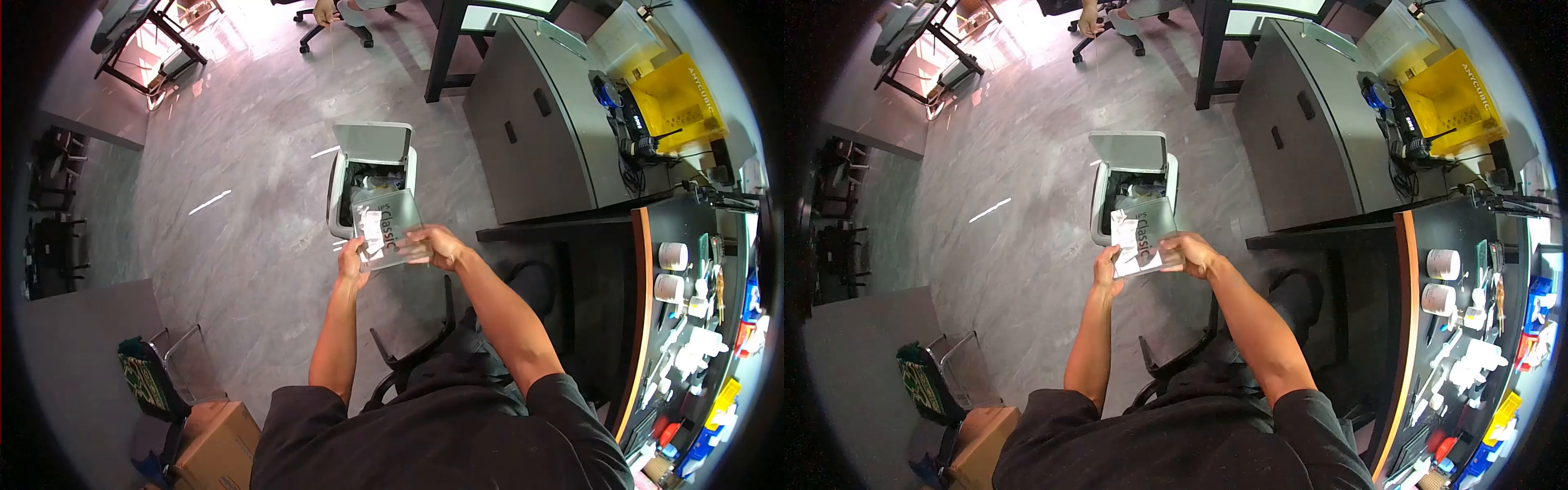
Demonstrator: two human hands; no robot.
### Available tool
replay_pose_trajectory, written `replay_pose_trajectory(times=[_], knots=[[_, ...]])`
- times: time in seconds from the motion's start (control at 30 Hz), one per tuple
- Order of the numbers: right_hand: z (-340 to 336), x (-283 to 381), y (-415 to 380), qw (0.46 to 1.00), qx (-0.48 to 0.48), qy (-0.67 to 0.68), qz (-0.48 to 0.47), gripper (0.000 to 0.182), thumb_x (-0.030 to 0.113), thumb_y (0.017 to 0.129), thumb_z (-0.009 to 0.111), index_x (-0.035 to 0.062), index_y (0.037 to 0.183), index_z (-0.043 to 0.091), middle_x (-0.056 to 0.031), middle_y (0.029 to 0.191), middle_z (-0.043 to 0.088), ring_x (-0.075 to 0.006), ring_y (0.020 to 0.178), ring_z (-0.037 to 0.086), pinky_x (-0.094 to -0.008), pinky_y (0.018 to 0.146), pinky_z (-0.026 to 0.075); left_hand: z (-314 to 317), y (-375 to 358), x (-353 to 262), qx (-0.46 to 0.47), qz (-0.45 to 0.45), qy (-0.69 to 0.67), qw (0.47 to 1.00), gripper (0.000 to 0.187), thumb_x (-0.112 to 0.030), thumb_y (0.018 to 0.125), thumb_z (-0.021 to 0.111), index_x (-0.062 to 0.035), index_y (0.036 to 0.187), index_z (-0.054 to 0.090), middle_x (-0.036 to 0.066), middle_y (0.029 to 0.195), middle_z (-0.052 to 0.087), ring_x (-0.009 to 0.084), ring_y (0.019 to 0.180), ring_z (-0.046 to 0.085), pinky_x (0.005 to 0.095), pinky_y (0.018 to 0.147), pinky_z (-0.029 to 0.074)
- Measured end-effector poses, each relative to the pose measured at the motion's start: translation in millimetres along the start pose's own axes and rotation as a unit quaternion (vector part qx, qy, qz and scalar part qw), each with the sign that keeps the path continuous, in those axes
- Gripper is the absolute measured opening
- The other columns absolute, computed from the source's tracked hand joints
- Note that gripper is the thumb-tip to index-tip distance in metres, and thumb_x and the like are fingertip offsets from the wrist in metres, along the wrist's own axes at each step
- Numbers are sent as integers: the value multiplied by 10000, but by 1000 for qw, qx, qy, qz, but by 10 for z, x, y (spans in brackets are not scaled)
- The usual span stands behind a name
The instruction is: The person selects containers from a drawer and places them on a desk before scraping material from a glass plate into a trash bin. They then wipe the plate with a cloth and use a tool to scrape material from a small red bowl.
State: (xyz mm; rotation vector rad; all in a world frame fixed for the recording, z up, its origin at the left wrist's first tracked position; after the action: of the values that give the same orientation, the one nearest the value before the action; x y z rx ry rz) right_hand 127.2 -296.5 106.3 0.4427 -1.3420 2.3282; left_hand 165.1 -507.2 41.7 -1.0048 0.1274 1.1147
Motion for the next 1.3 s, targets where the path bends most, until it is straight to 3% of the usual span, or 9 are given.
replay_pose_trajectory(times=[0.13,0.33,0.6,0.83,0.93,1.0,1.1,1.2,1.3], knots=[[62,49,39,998,-24,10,-61,294,89,942,599,-50,1197,556,-198,1109,684,-296,1009,698,-433,846,616,-34,137,-151,-44,47,163,984,369,-267,938,596,-10,1202,622,165,1191,635,283,1077,624,416,950,500],[35,-32,70,996,-58,-14,-70,239,90,949,587,-30,1153,553,-205,1091,707,-287,935,732,-386,762,626,298,94,-541,-75,234,651,718,461,-342,725,855,-284,1167,741,242,1518,364,421,1390,366,525,1118,340],[-38,-155,123,993,-70,-37,-85,242,101,943,585,-41,1140,575,-135,1008,673,-208,860,707,-370,688,621,204,817,-586,-79,246,708,657,227,-313,785,783,-215,988,811,182,1349,592,382,1222,554,507,1048,420],[-110,-174,-171,989,-104,-13,-105,279,86,929,590,-57,1168,561,-159,1060,670,-232,873,705,-375,698,622,-281,1307,-694,-230,266,624,698,518,-371,879,690,-115,1327,652,235,1144,623,393,1099,595,469,1010,459],[-227,-231,-320,987,-103,10,-126,298,70,924,583,-40,1199,542,-190,1074,674,-273,863,714,-394,722,623,-554,873,-600,-311,229,374,843,448,-304,864,692,37,1149,628,245,1171,583,330,1104,568,413,981,452],[-299,-243,-470,987,-96,18,-127,317,83,930,578,-32,1221,527,-221,1076,678,-311,900,713,-418,764,615,-800,693,-20,-445,246,200,837,388,-282,856,699,41,1045,599,180,1055,620,314,1000,602,431,896,483],[-389,-255,-796,985,-89,34,-147,324,95,934,573,-46,1221,517,-247,1092,674,-335,908,709,-428,785,606,-523,416,972,-166,-101,80,978,625,-533,851,739,-41,1209,598,183,1027,650,210,700,579,332,579,480],[-452,-285,-1134,981,-108,18,-160,333,121,937,582,-35,1224,518,-246,1105,682,-334,924,708,-424,797,589,-254,1038,1823,-63,-137,-30,988,660,-523,895,720,-7,1281,579,220,1123,655,220,741,661,336,596,519],[-540,-325,-1448,977,-128,28,-169,323,112,927,589,-21,1214,523,-234,1090,689,-316,903,707,-414,782,582,382,907,1330,-204,-52,83,974,588,-404,947,705,68,1259,546,236,1210,600,268,1007,671,406,748,576]])
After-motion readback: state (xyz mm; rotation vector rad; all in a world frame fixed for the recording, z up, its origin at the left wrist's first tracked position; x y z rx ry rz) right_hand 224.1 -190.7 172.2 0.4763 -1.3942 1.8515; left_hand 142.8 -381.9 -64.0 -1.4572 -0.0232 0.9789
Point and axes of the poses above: each hand's wrist, its own y-axis towards the middle knuckle, its own z-axis out of the palm, x = y × z, the point moved 4 cm from there along y, towards the middle knuckle
